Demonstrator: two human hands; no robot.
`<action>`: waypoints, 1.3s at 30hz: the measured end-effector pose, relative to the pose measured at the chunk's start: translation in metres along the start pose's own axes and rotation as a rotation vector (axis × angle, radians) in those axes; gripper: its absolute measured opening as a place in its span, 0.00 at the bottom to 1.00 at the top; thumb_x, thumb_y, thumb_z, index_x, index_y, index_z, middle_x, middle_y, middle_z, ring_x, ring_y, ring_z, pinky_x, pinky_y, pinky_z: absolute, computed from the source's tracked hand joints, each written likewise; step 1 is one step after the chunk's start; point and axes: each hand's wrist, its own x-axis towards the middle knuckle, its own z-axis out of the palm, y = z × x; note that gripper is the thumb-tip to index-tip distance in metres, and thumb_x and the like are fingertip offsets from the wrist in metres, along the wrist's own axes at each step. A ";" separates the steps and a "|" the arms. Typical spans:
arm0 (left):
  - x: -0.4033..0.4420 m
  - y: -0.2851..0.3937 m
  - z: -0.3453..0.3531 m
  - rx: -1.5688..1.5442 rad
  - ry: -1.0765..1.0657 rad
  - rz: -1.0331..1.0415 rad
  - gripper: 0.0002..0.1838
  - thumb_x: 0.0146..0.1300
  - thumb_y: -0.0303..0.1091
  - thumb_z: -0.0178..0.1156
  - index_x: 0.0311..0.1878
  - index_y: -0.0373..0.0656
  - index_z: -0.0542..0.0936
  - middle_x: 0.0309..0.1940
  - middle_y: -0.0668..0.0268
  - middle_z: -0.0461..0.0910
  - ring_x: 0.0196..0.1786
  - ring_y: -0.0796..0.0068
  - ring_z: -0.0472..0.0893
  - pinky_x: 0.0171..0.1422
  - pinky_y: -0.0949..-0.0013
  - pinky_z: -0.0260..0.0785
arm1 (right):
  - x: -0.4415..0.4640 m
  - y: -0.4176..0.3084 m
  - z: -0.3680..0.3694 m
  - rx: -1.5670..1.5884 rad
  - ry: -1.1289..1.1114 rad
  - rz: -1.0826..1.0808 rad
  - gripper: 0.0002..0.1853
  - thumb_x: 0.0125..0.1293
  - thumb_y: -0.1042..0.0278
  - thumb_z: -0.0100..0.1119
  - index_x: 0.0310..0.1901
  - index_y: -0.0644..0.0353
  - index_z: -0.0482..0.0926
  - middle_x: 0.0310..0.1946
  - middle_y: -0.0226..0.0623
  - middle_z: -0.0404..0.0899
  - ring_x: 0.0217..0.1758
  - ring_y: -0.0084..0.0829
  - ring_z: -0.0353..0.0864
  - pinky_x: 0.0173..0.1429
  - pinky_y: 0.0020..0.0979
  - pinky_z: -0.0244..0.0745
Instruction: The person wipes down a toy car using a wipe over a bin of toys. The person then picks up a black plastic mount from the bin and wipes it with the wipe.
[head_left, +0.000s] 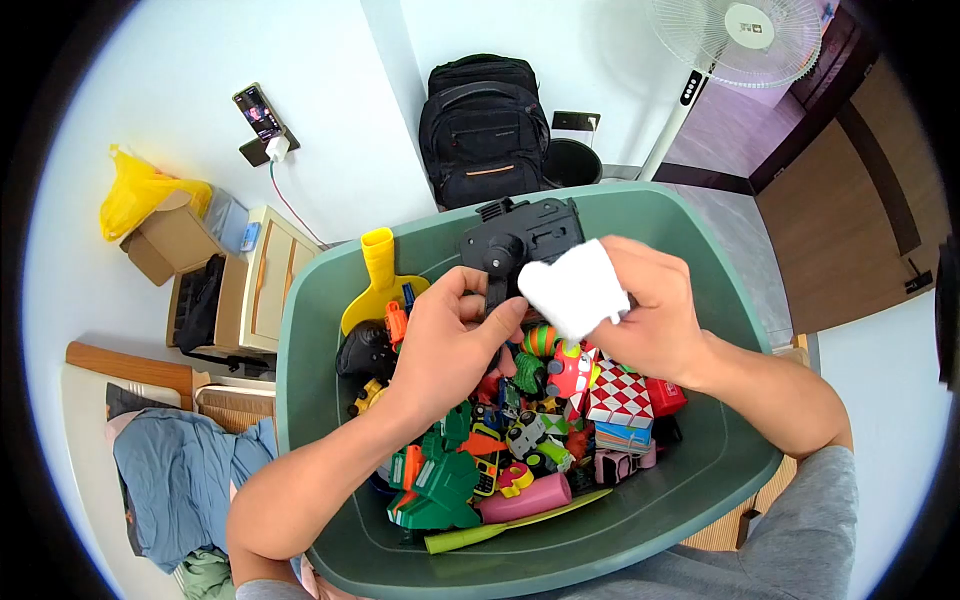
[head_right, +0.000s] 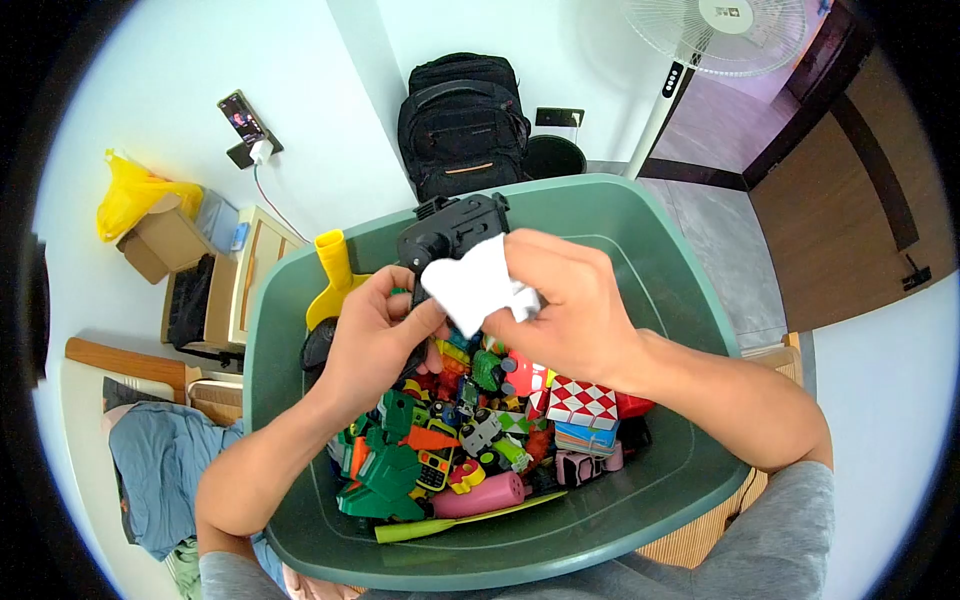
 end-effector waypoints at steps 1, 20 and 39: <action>-0.001 0.001 0.001 0.000 0.000 0.000 0.12 0.70 0.32 0.60 0.45 0.34 0.70 0.29 0.63 0.82 0.23 0.82 0.79 0.25 0.76 0.68 | 0.001 0.001 -0.001 -0.099 0.026 0.013 0.11 0.47 0.80 0.68 0.35 0.64 0.81 0.29 0.40 0.79 0.28 0.36 0.80 0.30 0.32 0.74; -0.006 -0.002 0.007 0.211 -0.001 0.090 0.11 0.69 0.28 0.60 0.47 0.35 0.69 0.27 0.64 0.80 0.21 0.84 0.75 0.24 0.77 0.67 | 0.006 0.017 -0.006 0.036 0.206 0.317 0.08 0.56 0.79 0.61 0.38 0.63 0.81 0.32 0.34 0.82 0.31 0.22 0.81 0.36 0.27 0.75; -0.008 0.002 0.009 0.309 0.131 0.289 0.10 0.65 0.25 0.62 0.44 0.34 0.71 0.25 0.61 0.82 0.23 0.82 0.79 0.28 0.75 0.68 | 0.014 0.020 -0.020 0.910 -0.162 0.778 0.29 0.62 0.76 0.58 0.67 0.64 0.67 0.50 0.33 0.80 0.47 0.20 0.81 0.52 0.27 0.78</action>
